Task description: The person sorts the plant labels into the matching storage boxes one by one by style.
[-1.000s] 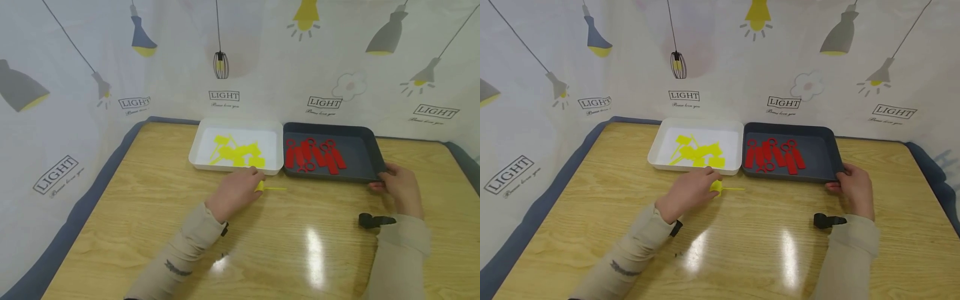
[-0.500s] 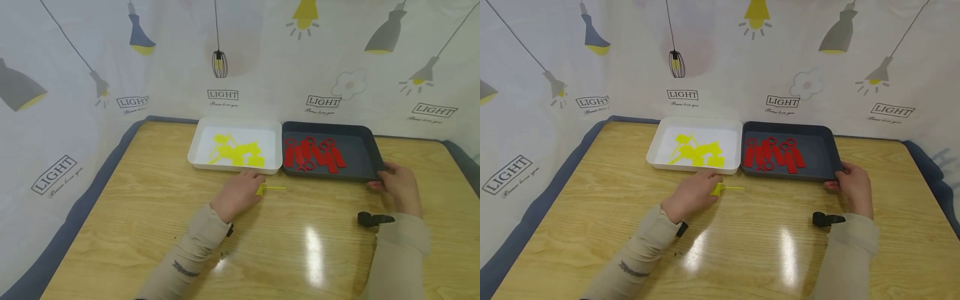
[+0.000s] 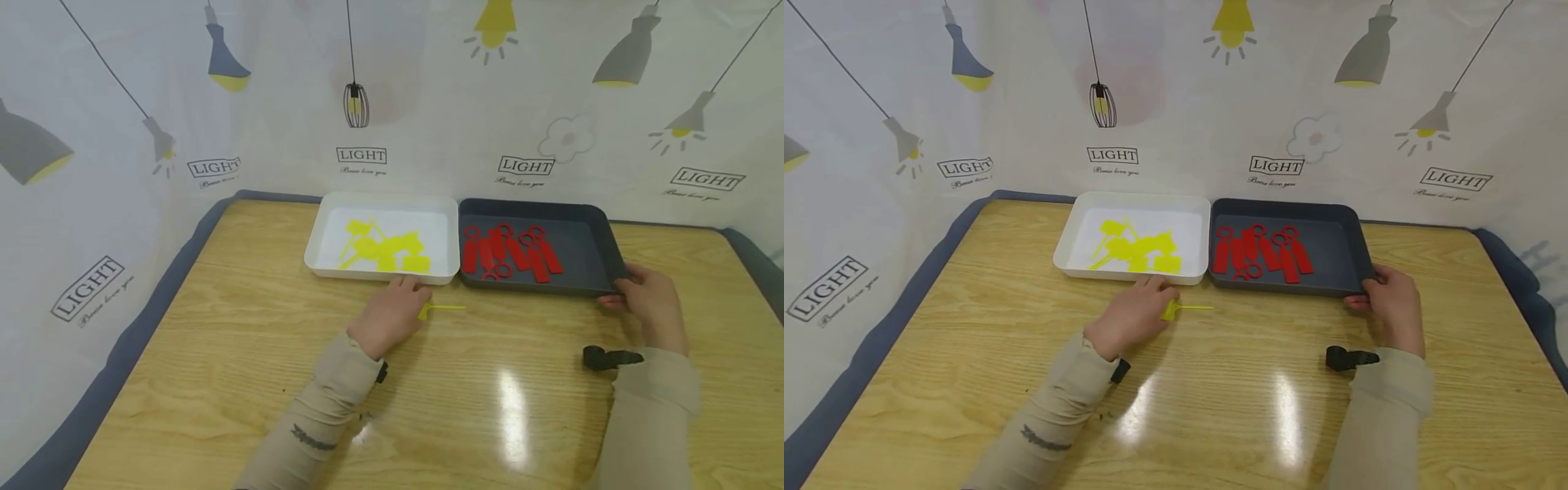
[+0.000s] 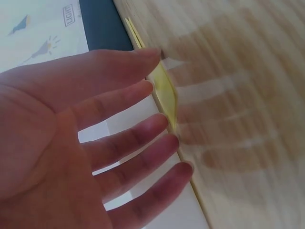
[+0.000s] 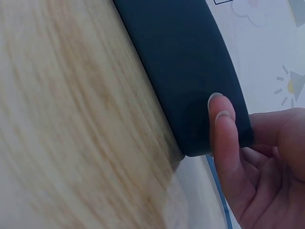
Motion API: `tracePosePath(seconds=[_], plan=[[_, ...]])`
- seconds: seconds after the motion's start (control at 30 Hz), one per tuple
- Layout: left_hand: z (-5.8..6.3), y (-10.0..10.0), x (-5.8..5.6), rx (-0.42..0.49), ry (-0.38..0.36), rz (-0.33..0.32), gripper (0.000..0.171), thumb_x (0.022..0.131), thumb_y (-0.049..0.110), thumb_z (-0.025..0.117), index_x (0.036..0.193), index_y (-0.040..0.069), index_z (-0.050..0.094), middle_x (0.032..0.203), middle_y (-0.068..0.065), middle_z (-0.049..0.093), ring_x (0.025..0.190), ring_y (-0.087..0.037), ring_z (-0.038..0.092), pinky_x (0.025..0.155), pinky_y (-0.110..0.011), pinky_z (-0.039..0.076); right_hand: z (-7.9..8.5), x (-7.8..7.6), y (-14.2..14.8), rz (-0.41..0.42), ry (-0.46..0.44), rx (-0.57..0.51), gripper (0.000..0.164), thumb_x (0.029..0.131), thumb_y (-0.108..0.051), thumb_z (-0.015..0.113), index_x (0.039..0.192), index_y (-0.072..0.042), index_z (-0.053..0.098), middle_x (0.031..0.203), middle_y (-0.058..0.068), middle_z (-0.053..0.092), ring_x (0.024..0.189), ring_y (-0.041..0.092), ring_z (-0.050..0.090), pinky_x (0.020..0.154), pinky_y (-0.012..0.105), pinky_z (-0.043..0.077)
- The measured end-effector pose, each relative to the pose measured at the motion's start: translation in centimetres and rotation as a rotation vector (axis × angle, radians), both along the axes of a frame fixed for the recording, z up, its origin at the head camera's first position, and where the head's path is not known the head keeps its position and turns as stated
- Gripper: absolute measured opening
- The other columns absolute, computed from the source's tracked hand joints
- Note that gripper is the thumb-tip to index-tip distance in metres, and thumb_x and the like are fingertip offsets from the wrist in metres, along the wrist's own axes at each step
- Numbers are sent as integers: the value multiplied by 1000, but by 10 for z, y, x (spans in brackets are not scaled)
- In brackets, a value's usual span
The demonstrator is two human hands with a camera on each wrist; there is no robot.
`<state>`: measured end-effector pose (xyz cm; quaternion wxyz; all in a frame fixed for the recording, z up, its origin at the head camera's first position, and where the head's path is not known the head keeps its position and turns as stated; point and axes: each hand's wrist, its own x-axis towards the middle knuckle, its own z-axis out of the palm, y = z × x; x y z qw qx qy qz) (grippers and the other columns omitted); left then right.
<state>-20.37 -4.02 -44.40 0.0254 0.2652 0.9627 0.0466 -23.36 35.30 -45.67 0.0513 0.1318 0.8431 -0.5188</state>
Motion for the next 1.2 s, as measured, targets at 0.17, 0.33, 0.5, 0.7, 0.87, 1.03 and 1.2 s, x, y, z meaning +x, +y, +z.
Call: tracePosePath(seconds=[0.17,0.33,0.5,0.7,0.87,1.03,1.2], plan=[[1,-1,1,-30,22,-2,27,87,12,55,114,13,56,117,-7,48,108,-22,42,82,-30,44,-1,-1,1,3,1,-8,53,95,-14,32,141,2,10,137,30,24,67,13,65,67,29,52],[0,0,1,-25,34,4,24,89,9,50,111,13,56,114,-8,49,106,-22,44,78,-31,45,-1,-2,2,13,-9,23,53,96,-16,32,141,1,10,137,29,25,68,13,65,67,29,52],[0,-1,0,-18,-14,16,22,88,7,48,109,12,54,113,-9,48,107,-24,44,79,-34,45,-1,-3,2,11,-14,43,53,96,-16,32,141,0,11,136,29,27,68,12,65,67,29,52],[4,-3,-1,-21,-121,35,25,82,8,55,106,14,53,114,-8,44,109,-22,40,81,-34,43,-3,-1,1,11,6,28,52,95,-14,32,141,2,12,135,31,27,67,13,65,66,29,52],[5,-5,-1,-11,-140,34,26,81,11,59,106,16,54,114,-7,43,110,-21,38,81,-34,43,-4,-1,1,5,-4,41,52,96,-15,33,141,0,13,135,29,29,68,12,65,66,26,52],[4,-6,-1,7,-133,13,29,81,9,58,109,16,53,113,-5,45,102,-19,44,74,-31,44,-4,-2,0,7,-13,54,52,95,-16,33,142,-1,13,135,29,30,68,12,65,65,25,52],[3,-7,-3,35,-195,12,30,82,11,61,110,16,51,106,0,50,77,-11,51,61,-24,43,-3,-2,-1,9,-6,60,52,96,-16,33,142,-1,13,134,29,31,67,11,64,64,23,52]])
